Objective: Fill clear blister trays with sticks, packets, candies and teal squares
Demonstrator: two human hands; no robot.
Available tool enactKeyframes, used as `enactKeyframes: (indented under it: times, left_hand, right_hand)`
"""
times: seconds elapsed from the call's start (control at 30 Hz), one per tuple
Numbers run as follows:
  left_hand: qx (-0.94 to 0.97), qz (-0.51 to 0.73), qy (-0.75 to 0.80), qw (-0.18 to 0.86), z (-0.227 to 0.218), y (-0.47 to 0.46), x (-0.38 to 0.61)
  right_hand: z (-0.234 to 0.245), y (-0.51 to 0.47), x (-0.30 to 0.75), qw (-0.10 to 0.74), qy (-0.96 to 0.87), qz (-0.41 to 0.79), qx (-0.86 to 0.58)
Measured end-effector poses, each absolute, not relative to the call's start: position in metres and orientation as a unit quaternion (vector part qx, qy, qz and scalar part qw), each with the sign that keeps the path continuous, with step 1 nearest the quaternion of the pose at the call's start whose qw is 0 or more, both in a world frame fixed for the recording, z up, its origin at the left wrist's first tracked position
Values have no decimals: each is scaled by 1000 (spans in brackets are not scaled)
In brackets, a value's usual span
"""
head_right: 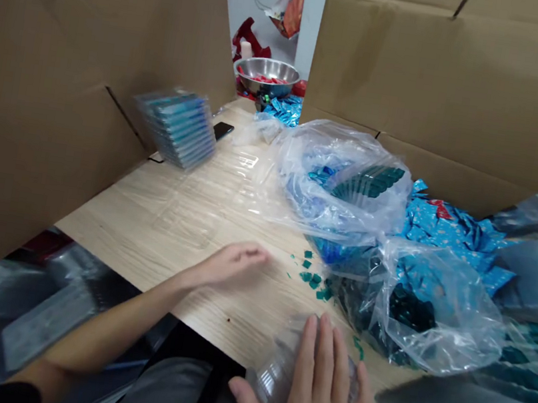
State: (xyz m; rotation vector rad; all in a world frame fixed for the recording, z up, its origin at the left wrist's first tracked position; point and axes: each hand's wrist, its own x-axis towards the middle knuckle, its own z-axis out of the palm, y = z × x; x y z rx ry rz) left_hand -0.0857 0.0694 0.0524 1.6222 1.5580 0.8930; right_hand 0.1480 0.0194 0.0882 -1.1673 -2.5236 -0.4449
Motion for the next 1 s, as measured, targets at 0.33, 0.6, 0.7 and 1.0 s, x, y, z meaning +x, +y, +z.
enactKeyframes:
  times: [0.33, 0.6, 0.7, 1.0]
  left_hand:
    - [412, 423, 385, 709, 84, 18, -20]
    - [431, 432, 546, 574, 87, 4, -33]
    - [427, 458, 629, 461, 66, 7, -70]
    - [457, 409, 777, 140, 5, 23, -134]
  right_hand:
    - [89, 16, 154, 157, -887, -143, -409]
    - [91, 17, 146, 162, -889, -118, -413]
    - [91, 17, 151, 170, -887, -117, -413]
    - [90, 14, 146, 189, -880, -112, -421]
